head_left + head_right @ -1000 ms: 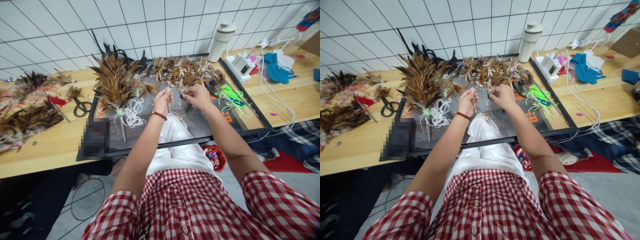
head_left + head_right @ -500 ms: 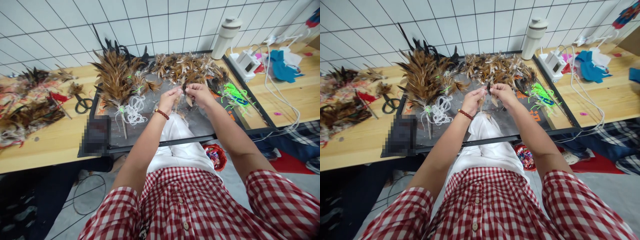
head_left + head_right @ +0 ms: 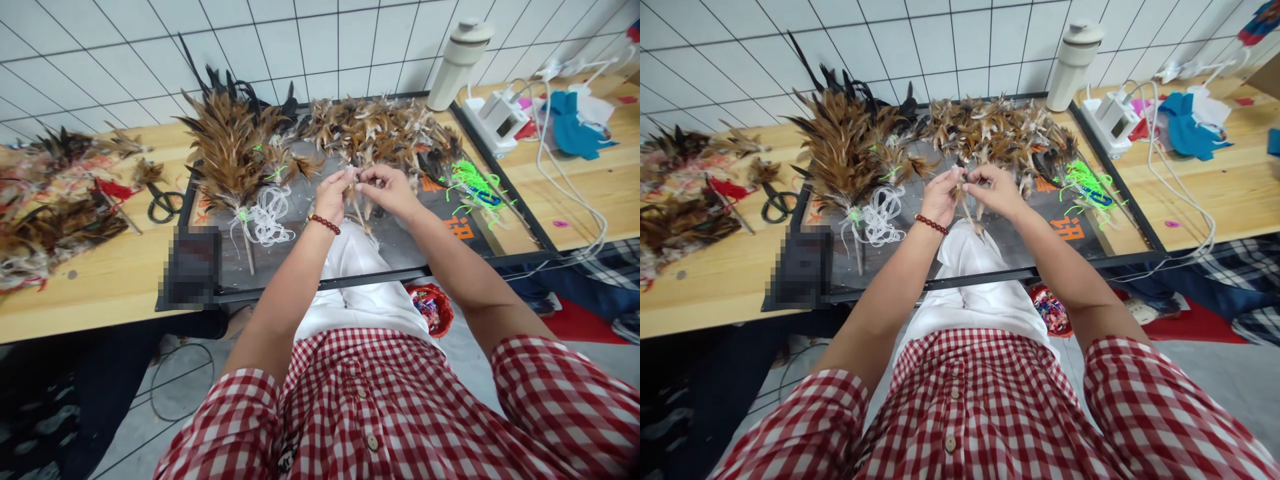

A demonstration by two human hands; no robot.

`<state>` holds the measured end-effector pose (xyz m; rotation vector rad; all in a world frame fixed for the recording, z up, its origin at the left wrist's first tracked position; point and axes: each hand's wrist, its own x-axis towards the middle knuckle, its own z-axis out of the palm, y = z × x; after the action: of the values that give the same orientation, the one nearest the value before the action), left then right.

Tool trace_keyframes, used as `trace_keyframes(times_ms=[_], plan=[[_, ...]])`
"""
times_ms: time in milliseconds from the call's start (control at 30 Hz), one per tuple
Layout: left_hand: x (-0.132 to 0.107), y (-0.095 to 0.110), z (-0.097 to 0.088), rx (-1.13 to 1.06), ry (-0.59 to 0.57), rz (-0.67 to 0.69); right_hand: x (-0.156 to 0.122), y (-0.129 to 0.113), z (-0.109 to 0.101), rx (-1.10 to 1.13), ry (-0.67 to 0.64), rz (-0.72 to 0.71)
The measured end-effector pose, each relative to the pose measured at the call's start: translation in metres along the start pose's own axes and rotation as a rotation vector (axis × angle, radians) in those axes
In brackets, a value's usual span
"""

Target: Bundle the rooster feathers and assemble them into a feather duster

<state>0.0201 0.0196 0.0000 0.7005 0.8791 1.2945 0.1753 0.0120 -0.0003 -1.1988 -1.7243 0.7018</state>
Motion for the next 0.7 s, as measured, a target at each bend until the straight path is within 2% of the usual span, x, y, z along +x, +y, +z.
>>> trace_keyframes(times_ms=[67, 133, 300, 400, 467, 600, 700], plan=[[-0.002, 0.001, 0.002, -0.009, 0.007, -0.015, 0.000, -0.003, 0.003, 0.087, -0.051, 0.034], [-0.002, 0.002, 0.003, -0.021, 0.023, -0.023, 0.001, -0.003, 0.003, 0.162, -0.031, 0.060], [0.004, 0.000, -0.002, -0.025, 0.038, -0.022, 0.008, 0.005, -0.006, 0.218, 0.180, 0.088], [0.007, -0.002, -0.005, -0.030, 0.051, -0.034, 0.010, 0.005, -0.014, 0.267, 0.257, 0.101], [0.007, -0.003, -0.005, -0.029, 0.067, -0.040, 0.009, 0.002, -0.019, 0.292, 0.217, 0.096], [0.002, -0.001, -0.002, 0.022, 0.032, -0.085, 0.005, -0.005, -0.022, 0.177, -0.014, 0.001], [-0.006, 0.001, 0.002, 0.104, -0.012, -0.123, 0.001, -0.009, -0.019, -0.008, 0.011, -0.061]])
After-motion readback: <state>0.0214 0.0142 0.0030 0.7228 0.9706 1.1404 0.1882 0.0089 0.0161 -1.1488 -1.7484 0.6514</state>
